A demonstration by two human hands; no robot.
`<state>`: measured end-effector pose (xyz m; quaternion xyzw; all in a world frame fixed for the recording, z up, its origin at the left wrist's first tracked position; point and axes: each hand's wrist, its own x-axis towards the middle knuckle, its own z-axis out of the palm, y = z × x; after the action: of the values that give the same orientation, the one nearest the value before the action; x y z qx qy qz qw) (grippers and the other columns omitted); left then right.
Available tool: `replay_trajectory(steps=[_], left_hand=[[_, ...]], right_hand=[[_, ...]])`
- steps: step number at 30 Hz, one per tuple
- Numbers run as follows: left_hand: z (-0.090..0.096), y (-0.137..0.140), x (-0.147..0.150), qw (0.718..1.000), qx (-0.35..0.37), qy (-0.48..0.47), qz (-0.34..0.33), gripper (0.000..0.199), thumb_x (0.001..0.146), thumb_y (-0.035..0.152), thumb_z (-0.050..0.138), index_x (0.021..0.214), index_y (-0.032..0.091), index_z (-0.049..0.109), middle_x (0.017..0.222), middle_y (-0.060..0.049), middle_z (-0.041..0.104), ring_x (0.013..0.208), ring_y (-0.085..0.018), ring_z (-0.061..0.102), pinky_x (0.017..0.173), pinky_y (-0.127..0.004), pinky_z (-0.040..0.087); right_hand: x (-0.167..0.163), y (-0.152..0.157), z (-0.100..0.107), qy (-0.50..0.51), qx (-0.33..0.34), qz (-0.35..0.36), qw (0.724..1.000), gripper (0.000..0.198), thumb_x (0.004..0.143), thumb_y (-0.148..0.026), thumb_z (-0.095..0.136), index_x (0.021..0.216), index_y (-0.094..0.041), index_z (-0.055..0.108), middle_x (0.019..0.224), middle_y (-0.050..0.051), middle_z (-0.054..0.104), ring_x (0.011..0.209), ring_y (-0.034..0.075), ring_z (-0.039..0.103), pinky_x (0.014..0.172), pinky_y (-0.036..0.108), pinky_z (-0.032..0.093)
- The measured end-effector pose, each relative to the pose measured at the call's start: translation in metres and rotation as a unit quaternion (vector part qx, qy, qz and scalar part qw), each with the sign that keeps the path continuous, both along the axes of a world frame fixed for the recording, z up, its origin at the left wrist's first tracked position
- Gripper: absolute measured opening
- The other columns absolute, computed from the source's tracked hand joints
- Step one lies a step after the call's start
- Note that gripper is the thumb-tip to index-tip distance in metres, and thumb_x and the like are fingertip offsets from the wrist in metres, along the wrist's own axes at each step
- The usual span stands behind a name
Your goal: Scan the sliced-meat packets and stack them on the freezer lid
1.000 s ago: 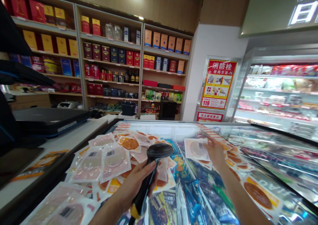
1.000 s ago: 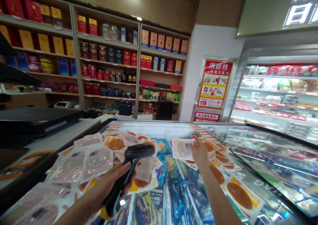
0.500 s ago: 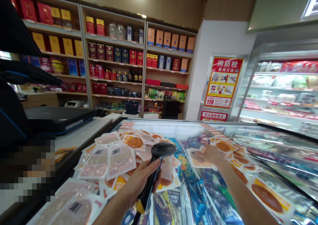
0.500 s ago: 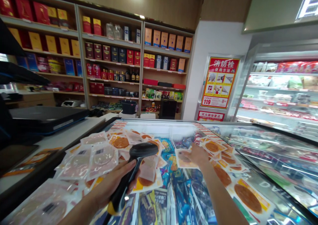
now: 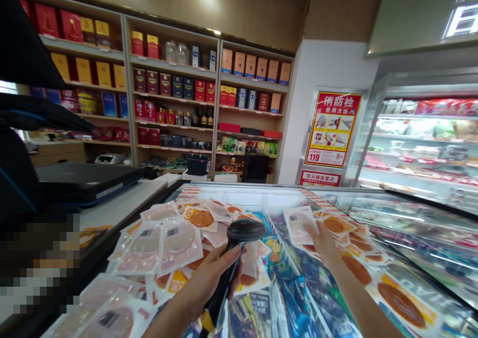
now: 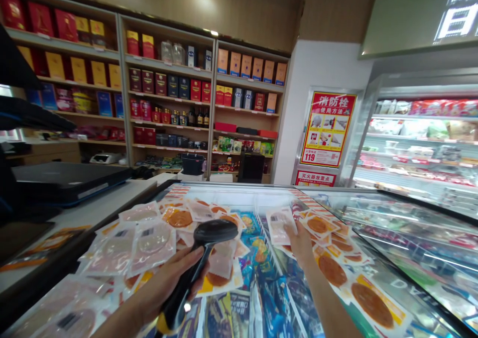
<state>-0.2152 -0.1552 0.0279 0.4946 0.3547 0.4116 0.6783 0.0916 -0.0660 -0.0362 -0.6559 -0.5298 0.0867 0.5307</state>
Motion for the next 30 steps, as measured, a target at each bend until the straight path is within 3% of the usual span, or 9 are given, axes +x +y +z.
replay_trajectory(steps=[9, 17, 25, 30], left_hand=[[-0.002, -0.001, -0.002, 1.0, 0.005, 0.016, -0.018, 0.03, 0.068, 0.046, 0.052, 0.073, 0.017, 0.045, 0.056, 0.003, 0.049, 0.037, -0.004, 0.039, 0.037, -0.017, 0.026], [0.003, -0.004, -0.002, 0.999, 0.0, 0.016, -0.029, 0.029, 0.069, 0.046, 0.051, 0.072, 0.018, 0.044, 0.056, 0.004, 0.048, 0.039, -0.004, 0.04, 0.038, -0.017, 0.028], [0.003, 0.0, -0.008, 0.998, -0.034, -0.007, -0.05, 0.026, 0.071, 0.042, 0.051, 0.073, 0.017, 0.046, 0.059, 0.003, 0.049, 0.041, -0.005, 0.042, 0.036, -0.017, 0.032], [0.004, -0.003, -0.006, 0.998, -0.027, -0.017, -0.06, 0.026, 0.07, 0.042, 0.052, 0.073, 0.017, 0.045, 0.058, 0.003, 0.049, 0.04, -0.005, 0.042, 0.036, -0.017, 0.032]], right_hand=[[-0.02, -0.005, 0.003, 0.159, -0.018, 0.074, 0.984, 0.04, 0.068, -0.045, 0.044, 0.099, -0.02, 0.046, 0.089, 0.005, 0.063, 0.066, 0.018, 0.06, 0.05, 0.026, 0.047], [-0.022, -0.006, 0.005, 0.146, 0.002, 0.051, 0.988, 0.038, 0.068, -0.043, 0.045, 0.096, -0.017, 0.048, 0.086, 0.007, 0.064, 0.071, 0.02, 0.06, 0.055, 0.027, 0.049], [-0.029, -0.012, 0.013, 0.241, -0.019, 0.083, 0.967, 0.049, 0.067, -0.042, 0.047, 0.111, -0.022, 0.04, 0.096, 0.006, 0.061, 0.068, 0.019, 0.06, 0.048, 0.027, 0.048], [-0.029, -0.01, 0.01, 0.249, 0.004, 0.091, 0.964, 0.051, 0.066, -0.043, 0.049, 0.112, -0.021, 0.041, 0.089, 0.005, 0.062, 0.067, 0.019, 0.06, 0.05, 0.028, 0.048]])
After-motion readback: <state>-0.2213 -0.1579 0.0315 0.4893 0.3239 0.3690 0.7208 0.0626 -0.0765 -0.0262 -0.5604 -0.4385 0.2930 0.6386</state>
